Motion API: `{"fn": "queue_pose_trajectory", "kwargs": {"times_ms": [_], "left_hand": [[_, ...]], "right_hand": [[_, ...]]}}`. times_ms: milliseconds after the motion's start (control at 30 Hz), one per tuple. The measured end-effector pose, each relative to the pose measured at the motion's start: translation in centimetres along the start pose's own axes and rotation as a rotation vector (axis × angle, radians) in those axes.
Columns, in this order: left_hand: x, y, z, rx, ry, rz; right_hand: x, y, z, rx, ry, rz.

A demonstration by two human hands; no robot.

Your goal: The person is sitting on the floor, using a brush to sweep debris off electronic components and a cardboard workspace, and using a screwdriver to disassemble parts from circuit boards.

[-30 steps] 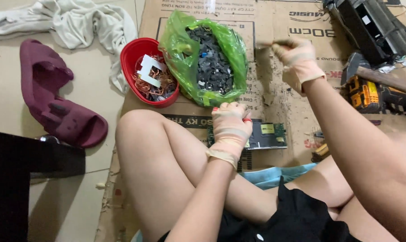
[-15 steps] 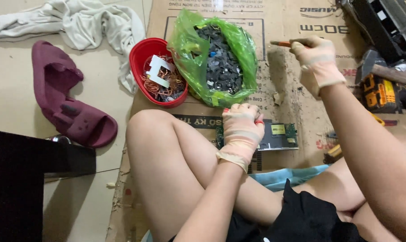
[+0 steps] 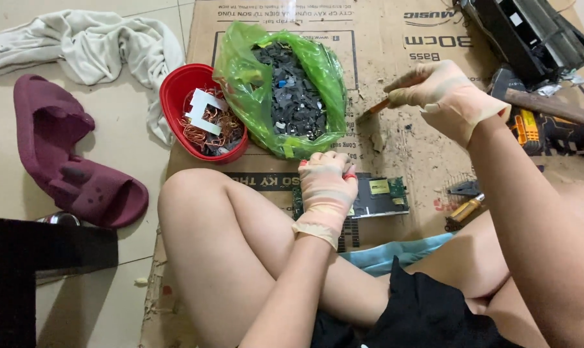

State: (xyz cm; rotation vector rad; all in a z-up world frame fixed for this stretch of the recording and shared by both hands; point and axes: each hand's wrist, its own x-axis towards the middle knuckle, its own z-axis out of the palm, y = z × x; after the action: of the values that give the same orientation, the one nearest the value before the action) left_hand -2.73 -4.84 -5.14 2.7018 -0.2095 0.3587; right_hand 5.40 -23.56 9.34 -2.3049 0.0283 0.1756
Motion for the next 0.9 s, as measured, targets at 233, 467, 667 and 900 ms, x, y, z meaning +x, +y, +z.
{"fn": "queue_pose_trajectory", "kwargs": {"times_ms": [233,467,667,900], "left_hand": [[-0.4,0.0,-0.3,-0.019,0.023,-0.025],[0.1,0.1,0.2,-0.029,-0.107,-0.064],[-0.2,0.0,-1.0,-0.084,0.036,-0.013],[0.0,0.0,-0.2,-0.092,0.002,0.028]], "right_hand": [[5.6,4.0,2.3,0.128,0.138,-0.029],[7.6,3.3,1.0,0.184,0.226,0.174],[19.1,10.9,1.5,1.073,0.533,0.264],[14.9,11.3,1.5,0.705,0.27,0.501]]}}
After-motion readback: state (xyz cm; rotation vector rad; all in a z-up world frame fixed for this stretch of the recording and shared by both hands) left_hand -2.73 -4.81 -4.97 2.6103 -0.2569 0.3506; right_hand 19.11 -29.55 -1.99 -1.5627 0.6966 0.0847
